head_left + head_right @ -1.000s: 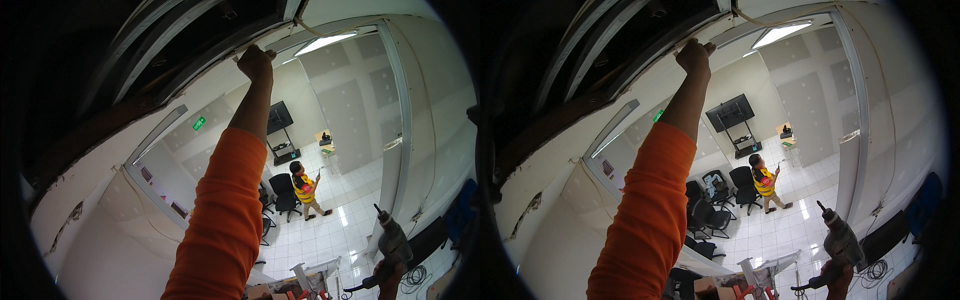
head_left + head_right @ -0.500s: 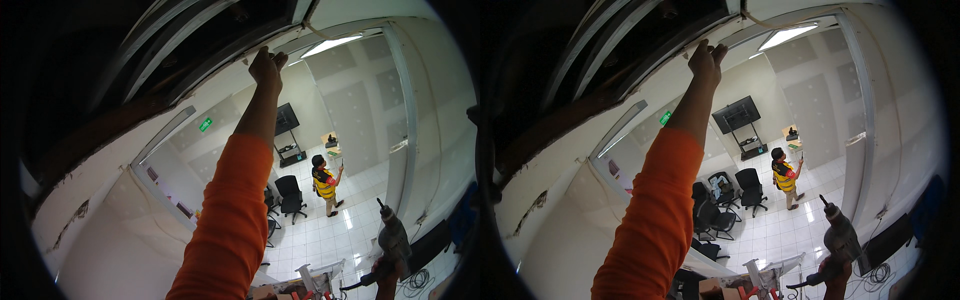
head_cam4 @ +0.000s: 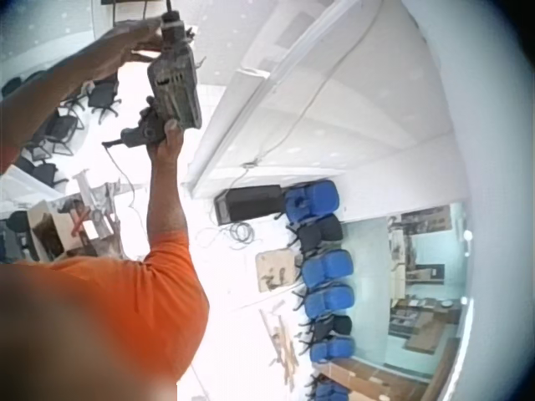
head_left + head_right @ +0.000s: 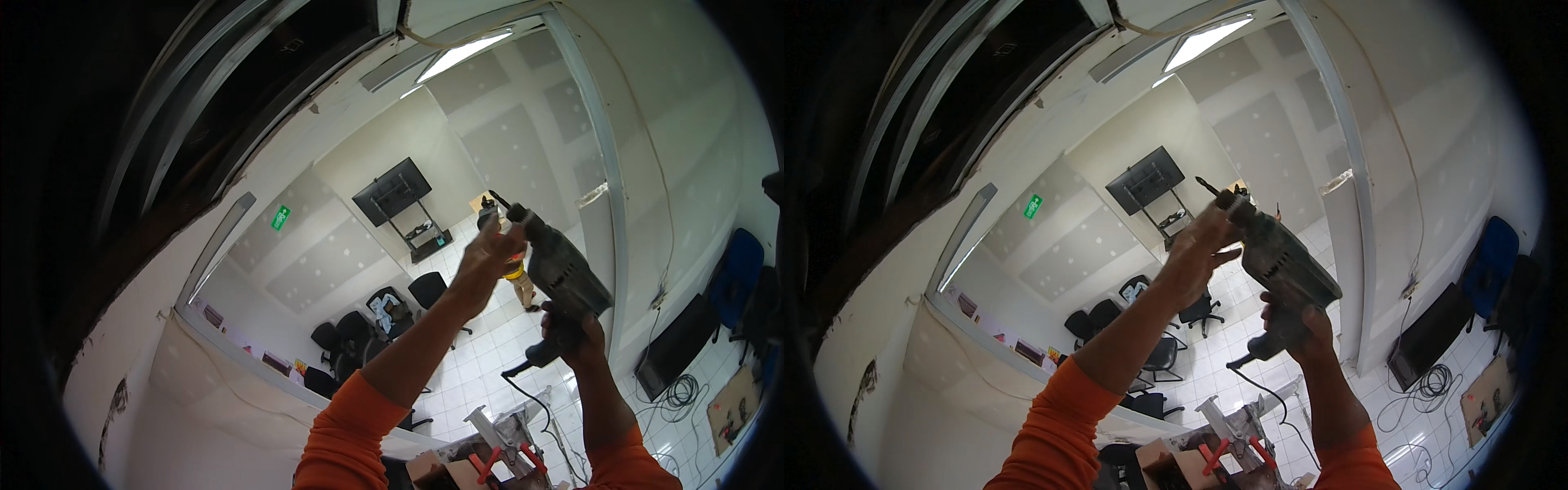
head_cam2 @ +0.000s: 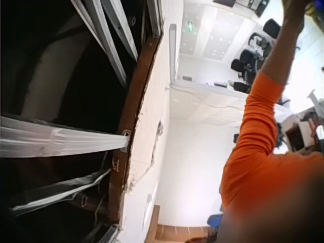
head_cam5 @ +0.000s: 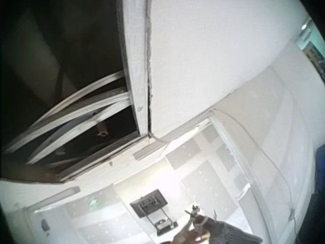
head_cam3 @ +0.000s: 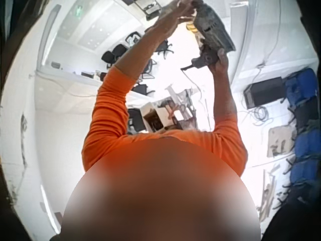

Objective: The person uses a hammer to remove old ceiling material, then switches to a drill to secure metal ceiling tracks. They repeatedly insert screws and drive them into the ceiling framework while standing on a ladder. A second worker is visible in the background working on a wall.

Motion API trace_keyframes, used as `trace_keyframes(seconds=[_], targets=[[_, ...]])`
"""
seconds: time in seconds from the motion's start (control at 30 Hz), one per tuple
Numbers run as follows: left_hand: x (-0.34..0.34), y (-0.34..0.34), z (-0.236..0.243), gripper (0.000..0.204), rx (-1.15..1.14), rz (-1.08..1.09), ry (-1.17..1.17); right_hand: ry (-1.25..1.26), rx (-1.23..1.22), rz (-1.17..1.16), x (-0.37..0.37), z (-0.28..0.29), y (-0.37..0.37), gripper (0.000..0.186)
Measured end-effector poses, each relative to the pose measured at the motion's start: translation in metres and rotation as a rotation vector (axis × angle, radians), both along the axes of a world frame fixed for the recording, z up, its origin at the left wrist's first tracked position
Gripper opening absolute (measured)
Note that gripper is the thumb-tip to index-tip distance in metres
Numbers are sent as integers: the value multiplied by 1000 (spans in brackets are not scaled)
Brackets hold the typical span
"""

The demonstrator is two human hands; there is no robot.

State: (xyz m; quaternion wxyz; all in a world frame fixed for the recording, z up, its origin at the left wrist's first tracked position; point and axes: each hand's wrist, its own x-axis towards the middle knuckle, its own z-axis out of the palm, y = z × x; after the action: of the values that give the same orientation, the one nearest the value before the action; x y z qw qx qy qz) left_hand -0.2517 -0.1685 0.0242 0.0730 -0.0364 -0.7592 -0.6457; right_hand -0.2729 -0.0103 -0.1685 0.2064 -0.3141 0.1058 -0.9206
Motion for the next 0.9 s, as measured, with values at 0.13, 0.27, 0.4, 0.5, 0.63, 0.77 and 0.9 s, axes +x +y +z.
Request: trace_keyframes(seconds=[0.13, 0.27, 0.4, 0.5, 0.63, 0.77, 0.9], targets=[[6, 13, -9, 64, 77, 64, -8, 55, 99, 8, 1, 20, -18, 85], [19, 0, -19, 55, 290, 129, -59, 154, 114, 174, 7, 24, -31, 87], [35, -18, -32, 50, 429, 221, -35, 203, 144, 247, 9, 17, -44, 82], [40, -27, -34, 46, 408, 299, 23, 225, 169, 235, 7, 14, -57, 83], [38, -40, -22, 40, 249, 393, 55, 127, 211, 242, 6, 24, -74, 72], [16, -47, 6, 37, 146, 455, 121, -10, 155, 43, 7, 48, -101, 63], [-3, -48, 46, 39, -2, 490, 123, -72, 123, 33, -10, 82, -130, 59]])
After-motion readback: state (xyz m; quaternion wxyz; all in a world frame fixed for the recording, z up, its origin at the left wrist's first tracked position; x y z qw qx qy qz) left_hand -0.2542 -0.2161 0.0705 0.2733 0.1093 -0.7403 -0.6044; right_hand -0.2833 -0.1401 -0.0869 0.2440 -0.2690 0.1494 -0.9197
